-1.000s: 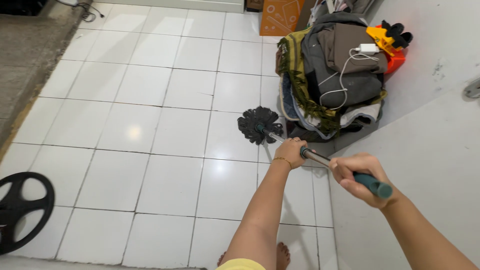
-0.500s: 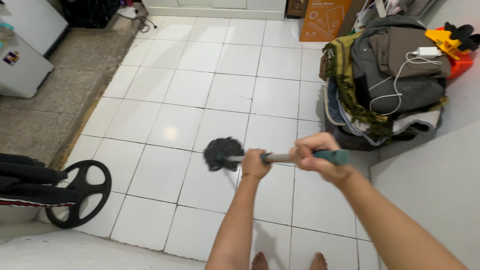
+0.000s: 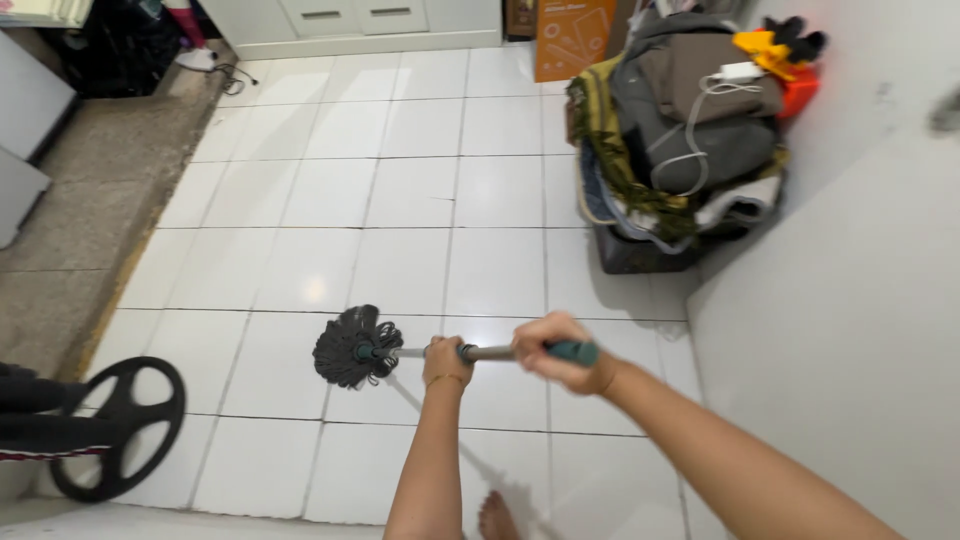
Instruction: Washing a mop in a bucket at a tap and then mopping tiled floors in various rooms.
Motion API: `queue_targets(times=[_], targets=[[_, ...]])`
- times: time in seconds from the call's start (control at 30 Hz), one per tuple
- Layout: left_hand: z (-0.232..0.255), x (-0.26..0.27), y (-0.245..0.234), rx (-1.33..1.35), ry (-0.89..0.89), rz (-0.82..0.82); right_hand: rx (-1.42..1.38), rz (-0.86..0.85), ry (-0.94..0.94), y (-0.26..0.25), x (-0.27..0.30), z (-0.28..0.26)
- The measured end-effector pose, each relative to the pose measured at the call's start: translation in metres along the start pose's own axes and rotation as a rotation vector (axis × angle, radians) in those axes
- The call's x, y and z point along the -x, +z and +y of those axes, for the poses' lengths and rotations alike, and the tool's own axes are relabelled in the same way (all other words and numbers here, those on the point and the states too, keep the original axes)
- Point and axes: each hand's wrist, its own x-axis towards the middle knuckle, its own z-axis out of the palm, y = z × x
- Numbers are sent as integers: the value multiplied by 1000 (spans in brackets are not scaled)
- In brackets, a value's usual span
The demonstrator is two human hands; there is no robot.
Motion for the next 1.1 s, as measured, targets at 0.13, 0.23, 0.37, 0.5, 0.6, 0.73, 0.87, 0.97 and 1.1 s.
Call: queue_targets(times=[0.13, 0.23, 0.37, 0.5, 0.6, 0.73, 0.87, 0.97, 1.1], targets=[[126, 51, 50, 54, 155, 20, -20, 56, 1, -80, 85, -70], [233, 105, 80, 125, 349, -20, -97, 129, 99, -135, 150, -132], [341, 174, 106, 355, 421, -230, -90, 165, 199, -175, 207, -211], [404, 218, 123, 600, 440, -473, 38, 179, 297, -183, 227, -241], [406, 226, 136, 577, 500, -543, 91, 185, 339, -169, 224, -219], [370, 219, 117, 428, 592, -357, 170, 139, 328, -129, 198, -199], [316, 224, 40, 400, 361, -452, 142, 37, 198, -91, 166, -197], [257, 224, 8, 357, 350, -309, -2, -28, 71, -55, 137, -191], [170, 217, -39, 353, 293, 7, -212, -72, -82, -3, 87, -177]])
